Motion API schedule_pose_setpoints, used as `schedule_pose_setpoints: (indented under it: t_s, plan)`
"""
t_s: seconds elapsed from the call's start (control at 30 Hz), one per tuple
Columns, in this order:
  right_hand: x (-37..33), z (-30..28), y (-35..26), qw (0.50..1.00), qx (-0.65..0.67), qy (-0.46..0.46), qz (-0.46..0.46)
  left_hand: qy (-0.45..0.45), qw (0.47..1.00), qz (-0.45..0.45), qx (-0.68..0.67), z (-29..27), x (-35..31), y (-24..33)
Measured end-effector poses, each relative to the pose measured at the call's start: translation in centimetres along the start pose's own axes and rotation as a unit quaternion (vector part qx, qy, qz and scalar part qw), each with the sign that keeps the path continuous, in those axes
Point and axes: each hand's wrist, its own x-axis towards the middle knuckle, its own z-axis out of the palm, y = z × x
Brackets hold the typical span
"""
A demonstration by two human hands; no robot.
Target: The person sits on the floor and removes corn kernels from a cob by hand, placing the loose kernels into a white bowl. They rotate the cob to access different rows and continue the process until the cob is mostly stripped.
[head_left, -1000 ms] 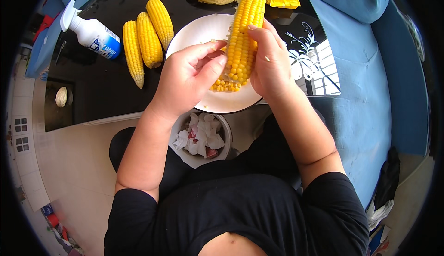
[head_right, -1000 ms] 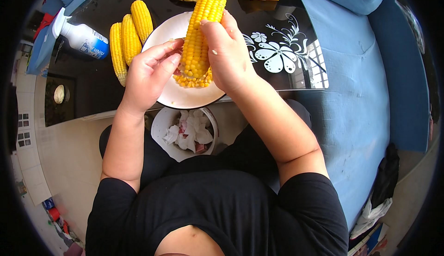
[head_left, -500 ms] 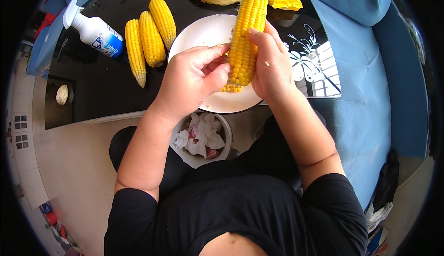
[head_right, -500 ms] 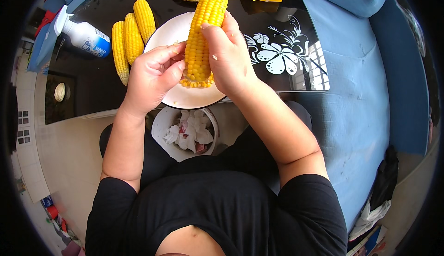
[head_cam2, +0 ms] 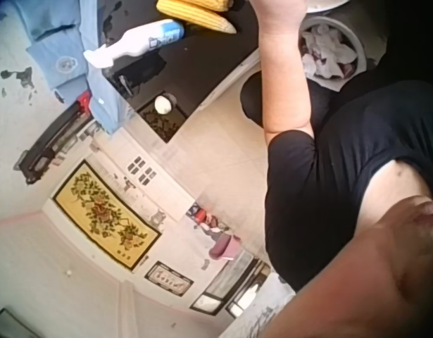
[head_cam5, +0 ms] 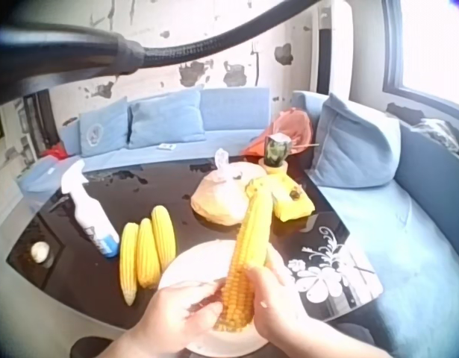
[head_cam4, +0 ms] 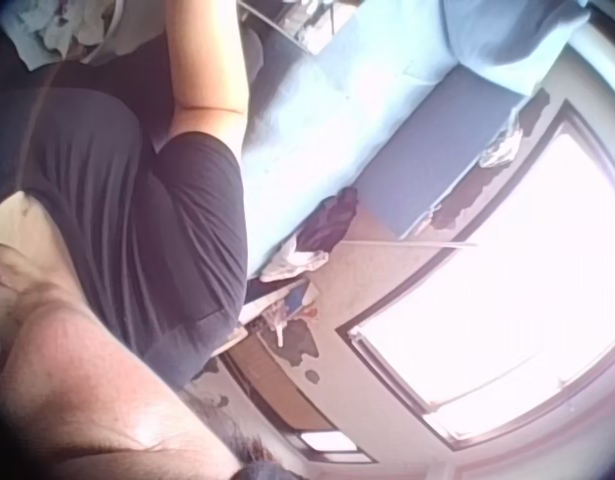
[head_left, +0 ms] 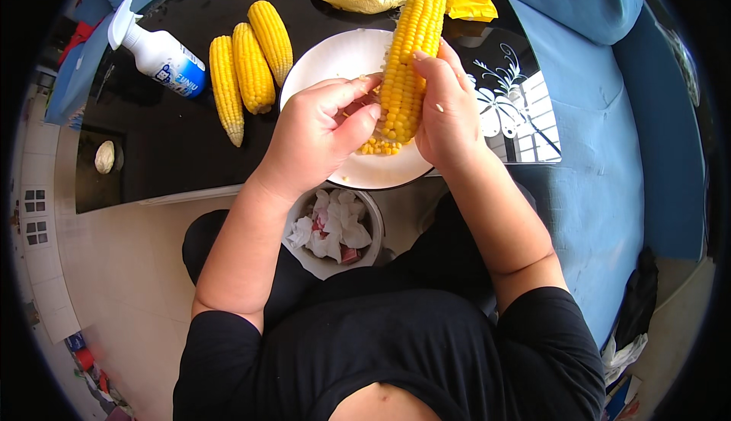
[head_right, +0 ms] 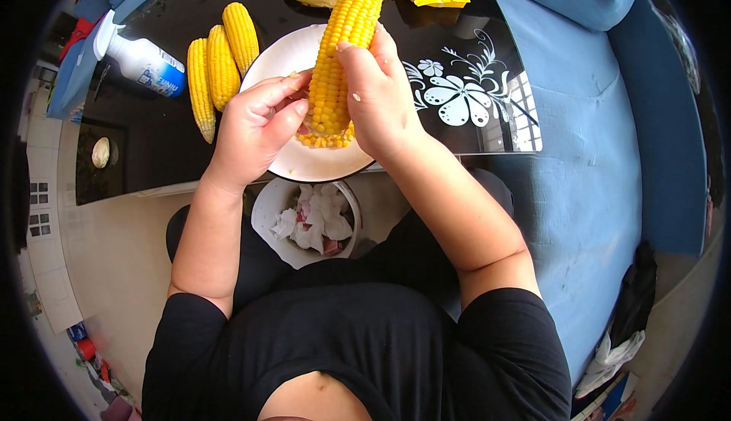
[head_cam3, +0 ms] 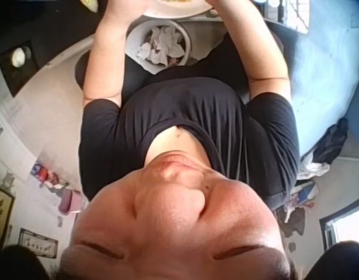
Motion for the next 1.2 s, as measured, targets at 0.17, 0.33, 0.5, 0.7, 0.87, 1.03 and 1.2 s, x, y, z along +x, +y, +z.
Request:
schedule_pose_setpoints:
  t_s: [0.17,0.33,0.5,0.7,0.87,1.03,1.2]
  plan:
    - [0.1,0.1,0.1,1.000,0.003,0.006,0.002,0.002,1.000,0.003,-0.021,0.0,-0.1,-0.6]
    - [-0.1,-0.1,0.2,1.000,-0.008,-0.005,0.006,0.011,0.998,0.011,0.063,-0.6,0.0,-0.9]
    - [0.1,-0.1,0.2,1.000,-0.013,-0.002,-0.013,0.018,1.000,-0.024,0.005,-0.5,0.1,-0.4]
    - [-0.1,0.0,0.1,1.000,-0.017,-0.011,-0.007,-0.003,0.997,-0.041,-0.064,-0.1,0.0,0.2]
    - [-0.2,0.1,0.0,1.000,-0.023,-0.011,-0.003,-0.003,1.000,-0.008,-0.029,-0.3,-0.1,-0.4]
    - [-0.2,0.2,-0.1,1.000,0.017,-0.002,0.004,-0.008,0.998,0.042,0.036,0.2,0.0,-0.2]
    - [-0.4,0.7,0.1,0.999,0.033,-0.004,-0.004,-0.035,0.991,0.058,0.117,0.1,-0.2,-0.3]
